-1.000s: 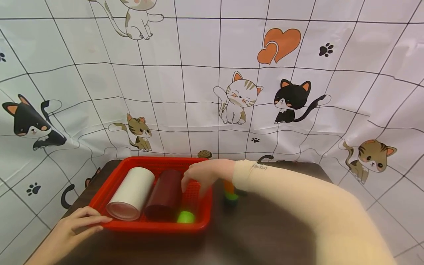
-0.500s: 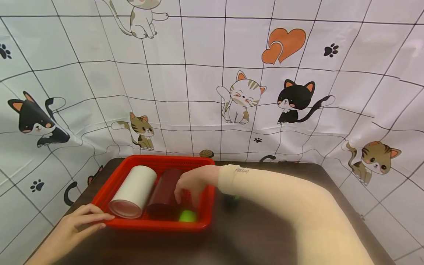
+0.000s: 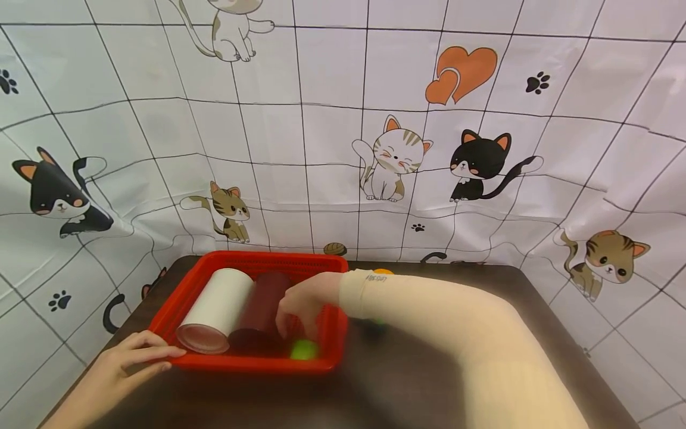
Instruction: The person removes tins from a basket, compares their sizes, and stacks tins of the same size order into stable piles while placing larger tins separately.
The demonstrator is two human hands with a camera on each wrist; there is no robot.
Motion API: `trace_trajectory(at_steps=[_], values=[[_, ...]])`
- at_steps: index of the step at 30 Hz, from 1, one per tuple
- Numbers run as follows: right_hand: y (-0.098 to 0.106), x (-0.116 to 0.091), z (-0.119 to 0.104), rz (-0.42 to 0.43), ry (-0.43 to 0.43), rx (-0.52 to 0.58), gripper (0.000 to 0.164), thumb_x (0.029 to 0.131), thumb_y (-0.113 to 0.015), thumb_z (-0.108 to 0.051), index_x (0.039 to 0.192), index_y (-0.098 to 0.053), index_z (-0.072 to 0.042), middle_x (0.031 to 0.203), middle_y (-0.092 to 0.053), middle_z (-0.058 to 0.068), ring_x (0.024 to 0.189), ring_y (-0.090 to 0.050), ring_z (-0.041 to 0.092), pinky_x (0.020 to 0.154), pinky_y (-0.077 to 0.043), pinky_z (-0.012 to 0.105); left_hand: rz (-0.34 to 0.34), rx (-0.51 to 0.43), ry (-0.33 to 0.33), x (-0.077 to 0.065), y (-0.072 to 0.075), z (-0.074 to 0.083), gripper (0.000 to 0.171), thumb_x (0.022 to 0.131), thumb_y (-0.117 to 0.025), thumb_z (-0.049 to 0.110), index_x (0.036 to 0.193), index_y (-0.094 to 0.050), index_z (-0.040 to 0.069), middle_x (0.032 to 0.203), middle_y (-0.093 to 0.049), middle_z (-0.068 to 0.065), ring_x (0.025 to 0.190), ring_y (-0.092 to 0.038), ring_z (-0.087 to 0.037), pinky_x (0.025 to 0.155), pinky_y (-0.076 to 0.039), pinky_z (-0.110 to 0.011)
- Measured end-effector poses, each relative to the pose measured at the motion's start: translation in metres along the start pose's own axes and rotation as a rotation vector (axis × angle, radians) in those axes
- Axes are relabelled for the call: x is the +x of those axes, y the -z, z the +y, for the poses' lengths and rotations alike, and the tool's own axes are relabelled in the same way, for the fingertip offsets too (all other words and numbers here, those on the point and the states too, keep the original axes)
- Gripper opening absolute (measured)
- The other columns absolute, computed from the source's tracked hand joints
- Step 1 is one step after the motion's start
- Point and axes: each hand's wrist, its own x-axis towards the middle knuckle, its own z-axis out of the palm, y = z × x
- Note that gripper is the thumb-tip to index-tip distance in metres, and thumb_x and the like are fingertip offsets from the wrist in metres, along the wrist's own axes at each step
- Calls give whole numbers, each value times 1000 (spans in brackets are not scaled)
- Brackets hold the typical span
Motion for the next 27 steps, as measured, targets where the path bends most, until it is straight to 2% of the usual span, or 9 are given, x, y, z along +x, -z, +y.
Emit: trace_trajectory(at_steps=[6,16,20,27], values=[[-4,9,-3,-47,-8,-32,52,82,-82,-28,130,-63,-33,130,-62,-17,112,-54,5,95,-48,19,-10,12,-16,-2,1,0,53,63,-85,-4,103,-76,30,96,-59,15,86,-47,6,67,-37,-8],[-10,21,-7,-116,-6,14,53,81,-82,-23,128,-65,-39,121,-63,-22,103,-50,1,81,-50,14,-16,-3,-13,-1,2,-1,51,64,-84,-5,103,-76,28,95,-59,15,85,-47,5,65,-38,-12],[-14,26,-8,-140,-1,-5,55,82,-81,-23,131,-63,-38,116,-65,-20,97,-54,0,83,-50,13,-17,-10,-6,-1,1,-1,51,65,-84,-5,103,-76,28,96,-59,15,85,-47,5,65,-38,-12],[-18,31,-8,-143,-33,-35,55,81,-82,-24,130,-63,-40,117,-65,-23,99,-57,-3,85,-49,13,-13,-10,-2,-1,1,0,50,65,-84,-4,103,-76,28,96,-59,15,87,-48,6,68,-40,-8]])
